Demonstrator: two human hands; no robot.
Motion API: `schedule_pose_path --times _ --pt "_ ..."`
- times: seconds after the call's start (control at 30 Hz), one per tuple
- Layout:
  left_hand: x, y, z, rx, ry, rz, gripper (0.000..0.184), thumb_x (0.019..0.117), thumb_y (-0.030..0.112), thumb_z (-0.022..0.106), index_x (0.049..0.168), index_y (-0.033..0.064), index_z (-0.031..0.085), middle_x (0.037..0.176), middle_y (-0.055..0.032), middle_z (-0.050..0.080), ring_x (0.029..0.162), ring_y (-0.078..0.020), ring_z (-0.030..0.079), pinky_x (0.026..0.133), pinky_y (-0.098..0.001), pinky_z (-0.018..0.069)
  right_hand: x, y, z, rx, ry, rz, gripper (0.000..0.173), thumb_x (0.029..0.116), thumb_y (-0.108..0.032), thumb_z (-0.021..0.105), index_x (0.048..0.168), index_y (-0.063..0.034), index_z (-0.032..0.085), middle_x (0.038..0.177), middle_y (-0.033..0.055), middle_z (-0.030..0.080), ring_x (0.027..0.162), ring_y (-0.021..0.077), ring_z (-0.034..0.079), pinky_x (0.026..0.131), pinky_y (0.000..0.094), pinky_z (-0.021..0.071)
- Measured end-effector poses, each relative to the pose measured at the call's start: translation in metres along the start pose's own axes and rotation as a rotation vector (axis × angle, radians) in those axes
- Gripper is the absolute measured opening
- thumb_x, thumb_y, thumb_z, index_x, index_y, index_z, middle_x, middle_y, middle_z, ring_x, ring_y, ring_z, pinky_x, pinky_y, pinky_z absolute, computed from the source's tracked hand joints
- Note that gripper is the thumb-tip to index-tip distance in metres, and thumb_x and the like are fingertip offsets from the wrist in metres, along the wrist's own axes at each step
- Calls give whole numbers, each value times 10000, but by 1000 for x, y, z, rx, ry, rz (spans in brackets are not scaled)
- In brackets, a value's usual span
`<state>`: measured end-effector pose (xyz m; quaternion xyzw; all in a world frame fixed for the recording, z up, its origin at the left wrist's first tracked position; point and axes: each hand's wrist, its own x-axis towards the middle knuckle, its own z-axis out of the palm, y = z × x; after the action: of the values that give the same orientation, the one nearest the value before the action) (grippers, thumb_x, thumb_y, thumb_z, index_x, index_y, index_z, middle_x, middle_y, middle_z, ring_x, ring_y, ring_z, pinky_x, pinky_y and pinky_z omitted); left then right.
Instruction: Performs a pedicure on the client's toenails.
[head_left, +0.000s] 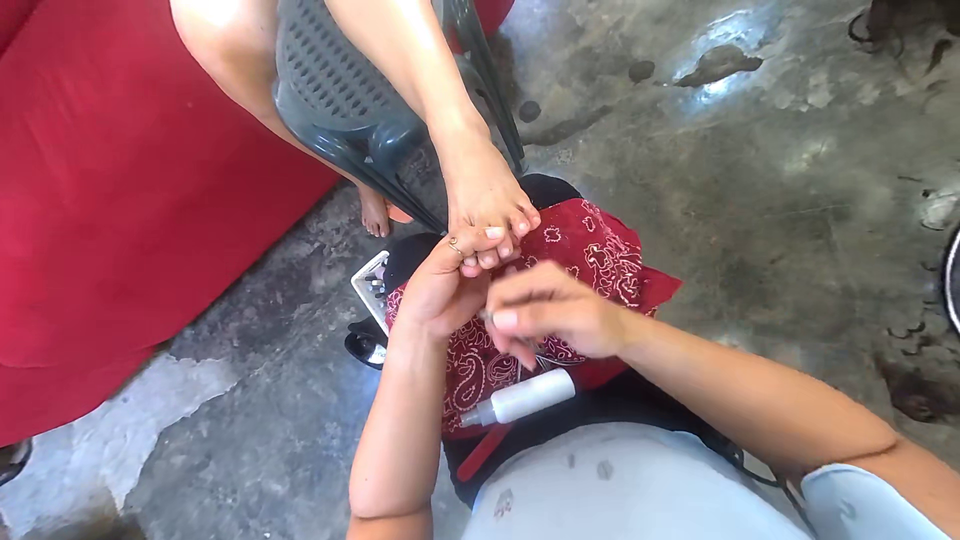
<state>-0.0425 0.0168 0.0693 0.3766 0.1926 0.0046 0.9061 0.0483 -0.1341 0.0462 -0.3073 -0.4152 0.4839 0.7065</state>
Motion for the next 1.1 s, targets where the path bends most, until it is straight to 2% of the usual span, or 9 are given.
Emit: schedule_pose_path --times 0.1,0.2,0.27,0.43,0.53,0.6,0.8,1.0,1.1 --pt "3 3 -1 0 19 -54 151 961 183 584 867 156 698 773 8 667 801 -115 699 785 -308 600 -20 18 1 130 -34 182 322 1053 -193 368 921 -75 638 751 -46 648 627 -31 561 559 132 437" --pt "6 5 3 -21 24 -55 161 972 145 573 853 133 681 734 16 636 743 -87 667 772 -273 588 -29 16 0 251 78 181 303 1115 -297 393 1108 -99 623 870 38 728 714 36 660 640 166 518" --pt "5 3 2 -38 0 -39 162 975 152 582 851 119 681 707 23 617 687 -69 645 718 -252 581 -31 14 4 307 168 166 299 1112 -305 420 1164 -107 638 864 53 726 712 55 662 657 183 531" --pt "2 0 1 -82 -39 -8 123 977 151 592 896 116 676 701 26 601 653 -54 624 676 -232 570 -28 20 10 427 336 176 263 1088 -276 453 1042 -131 668 756 -4 608 621 39 538 587 182 461" --pt "3 -1 2 -109 -38 -11 121 978 135 588 904 100 676 697 17 601 632 -49 616 649 -203 557 -26 22 12 477 362 151 289 1098 -297 422 1137 -128 653 687 -24 541 576 51 521 573 200 478" --pt "3 0 4 -109 -14 -18 128 976 137 586 887 107 673 660 35 572 596 -33 584 642 -193 545 -24 22 14 476 376 140 299 1099 -302 430 1211 -135 653 693 -16 549 566 48 515 560 190 472" --pt "4 -1 6 -136 -22 -13 126 976 127 577 888 103 664 634 42 551 562 -23 562 616 -176 530 -19 19 16 477 406 105 286 1101 -264 461 1194 -114 685 814 55 705 583 23 574 543 150 471" --pt "4 -2 8 -133 -29 -6 118 972 121 575 896 101 663 625 49 540 541 -15 548 589 -166 522 -17 18 17 482 420 87 274 1098 -267 470 1161 -112 687 826 63 716 580 19 574 533 141 457" --pt "4 -3 9 -111 -17 1 136 981 134 570 893 102 668 640 50 546 555 -16 547 599 -168 520 -15 17 18 460 443 88 247 1091 -255 490 1102 -111 690 765 30 672 558 12 546 515 136 449"
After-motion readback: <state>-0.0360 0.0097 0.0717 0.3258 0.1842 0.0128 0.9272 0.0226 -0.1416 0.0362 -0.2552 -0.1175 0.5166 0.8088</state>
